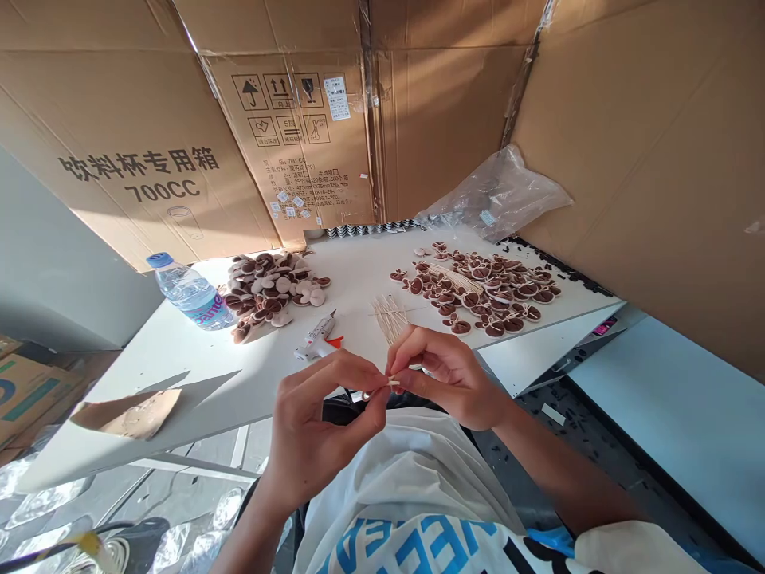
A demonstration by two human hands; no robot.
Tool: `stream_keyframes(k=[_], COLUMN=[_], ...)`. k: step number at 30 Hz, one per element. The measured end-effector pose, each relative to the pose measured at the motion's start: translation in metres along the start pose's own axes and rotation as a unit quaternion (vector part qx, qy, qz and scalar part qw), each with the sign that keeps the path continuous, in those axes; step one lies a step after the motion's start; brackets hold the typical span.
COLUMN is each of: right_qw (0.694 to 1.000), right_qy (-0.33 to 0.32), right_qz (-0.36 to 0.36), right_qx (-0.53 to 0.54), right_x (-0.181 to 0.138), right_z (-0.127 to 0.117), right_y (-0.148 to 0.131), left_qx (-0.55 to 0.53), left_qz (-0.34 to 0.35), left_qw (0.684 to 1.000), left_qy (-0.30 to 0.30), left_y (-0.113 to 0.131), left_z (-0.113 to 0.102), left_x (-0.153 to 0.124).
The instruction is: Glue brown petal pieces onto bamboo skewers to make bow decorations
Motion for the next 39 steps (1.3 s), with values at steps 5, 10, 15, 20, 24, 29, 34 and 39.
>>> stream_keyframes(k=[5, 10, 15, 20, 24, 29, 34, 39], right_qw=[0.999, 0.998, 0.996, 0.994, 0.993, 0.99, 0.988, 0.989], right_qy=[0.01, 0.027, 0.035, 0.047, 0.052, 0.053, 0.055, 0.053], right_qz=[0.022, 0.028, 0.029, 0.034, 0.036, 0.041, 0.048, 0.055], right_qx=[0.043, 0.058, 0.077, 0.093, 0.103, 0.122, 0.138, 0.127], right_x=[-0.002, -0.002, -0.003, -0.002, -0.002, -0.004, -0.004, -0.002], right_z=[0.002, 0.002, 0.003, 0.001, 0.0, -0.001, -0.002, -0.002], right_y=[0.007, 0.01, 0.011, 0.015, 0.019, 0.024, 0.028, 0.028], left_qx=[0.017, 0.034, 0.039, 0.035, 0.039, 0.04, 0.042, 0.039], left_qz=[0.008, 0.006, 0.012, 0.0, -0.007, -0.015, -0.014, -0.051], left_qw=[1.0, 0.999, 0.999, 0.999, 0.999, 0.999, 0.998, 0.998], left_qy=[0.007, 0.017, 0.027, 0.024, 0.027, 0.027, 0.033, 0.022], left_y=[0.004, 0.006, 0.009, 0.006, 0.004, 0.004, 0.005, -0.004], left_z=[0.002, 0.001, -0.001, -0.001, -0.002, -0.003, -0.003, -0.003], left_x=[0.001, 0.001, 0.002, 0.001, -0.001, -0.001, 0.001, -0.001])
Point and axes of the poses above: each hand's wrist, its own x-axis towards the middle knuckle, its own z-axis out of the palm, y = z × x, the point moved 10 cm from there along x, towards the middle knuckle, and after that the axes turned 5 degrees about x, right-handed, at the moved point
